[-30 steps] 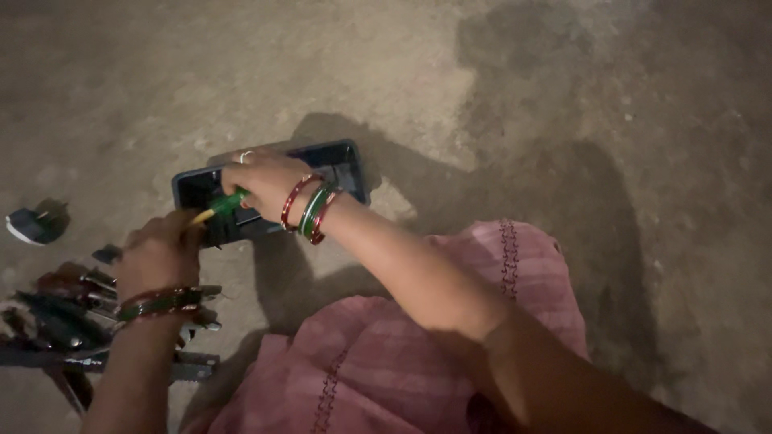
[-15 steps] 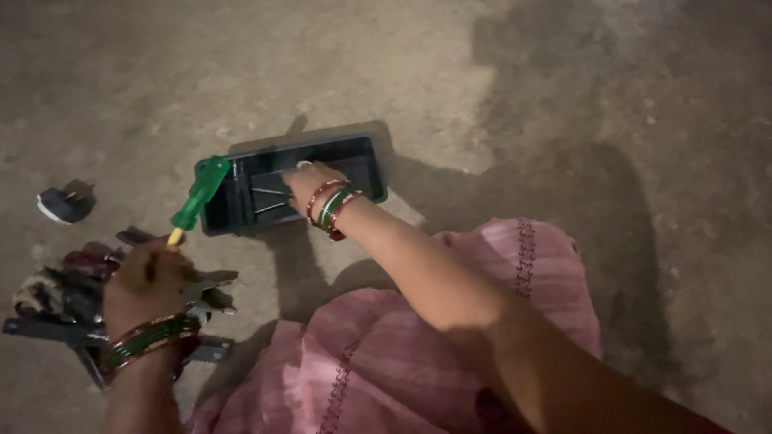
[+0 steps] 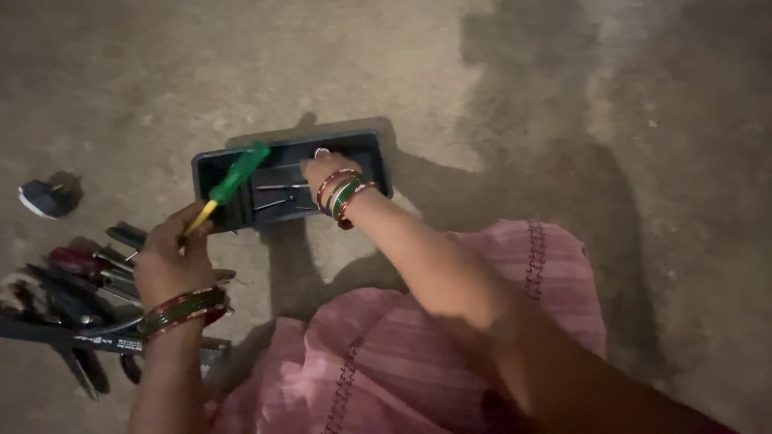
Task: The person sits on the floor and places various hand tools into a small black plastic tray. They handle screwdrivers, pliers, and other metal tools, arranging them inside the tray one by one.
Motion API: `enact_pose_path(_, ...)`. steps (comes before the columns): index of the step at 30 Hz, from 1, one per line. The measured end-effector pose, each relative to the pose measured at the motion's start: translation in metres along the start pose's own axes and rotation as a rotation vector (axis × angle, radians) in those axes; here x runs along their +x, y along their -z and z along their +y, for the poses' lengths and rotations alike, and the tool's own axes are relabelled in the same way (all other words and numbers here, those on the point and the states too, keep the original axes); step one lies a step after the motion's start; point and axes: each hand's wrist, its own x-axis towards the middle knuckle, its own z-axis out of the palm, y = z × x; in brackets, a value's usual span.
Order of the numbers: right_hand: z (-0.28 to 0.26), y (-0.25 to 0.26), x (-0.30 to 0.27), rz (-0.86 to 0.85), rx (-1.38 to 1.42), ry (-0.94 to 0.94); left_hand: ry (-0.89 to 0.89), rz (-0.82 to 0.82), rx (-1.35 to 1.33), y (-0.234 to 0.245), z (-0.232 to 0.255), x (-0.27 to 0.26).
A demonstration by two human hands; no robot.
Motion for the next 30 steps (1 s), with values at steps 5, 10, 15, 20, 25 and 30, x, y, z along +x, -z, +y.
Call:
enact_pose_path(5,-0.004,0.036,-0.015,0.282,0.205,0.201,-0.050,-0.014,0.163,-0.008,0.000,0.006)
enact_pose_path(10,-0.028,0.033,-0.031,0.303,0.161,0.544,-0.130,-0.041,0.137,-0.012,-0.006,0.007)
enact_pose_path(15,-0.029,0.022,-0.026,0.356,0.242,0.472,-0.220,0.172,0.258,-0.008,-0.011,0.013)
enact_pose_path(20,-0.055,0.015,-0.038,0.268,0.435,0.417,0.441,0.041,-0.860,0.009,-0.008,0.018)
enact_pose_path(25,-0.128,0.003,-0.057,0.161,0.519,0.555,0.459,-0.096,-0.602,0.052,0.000,0.005)
enact_pose_path(30,-0.162,-0.030,-0.043,0.069,0.820,0.684,0.556,0.025,-0.236,0.132,-0.021,-0.027)
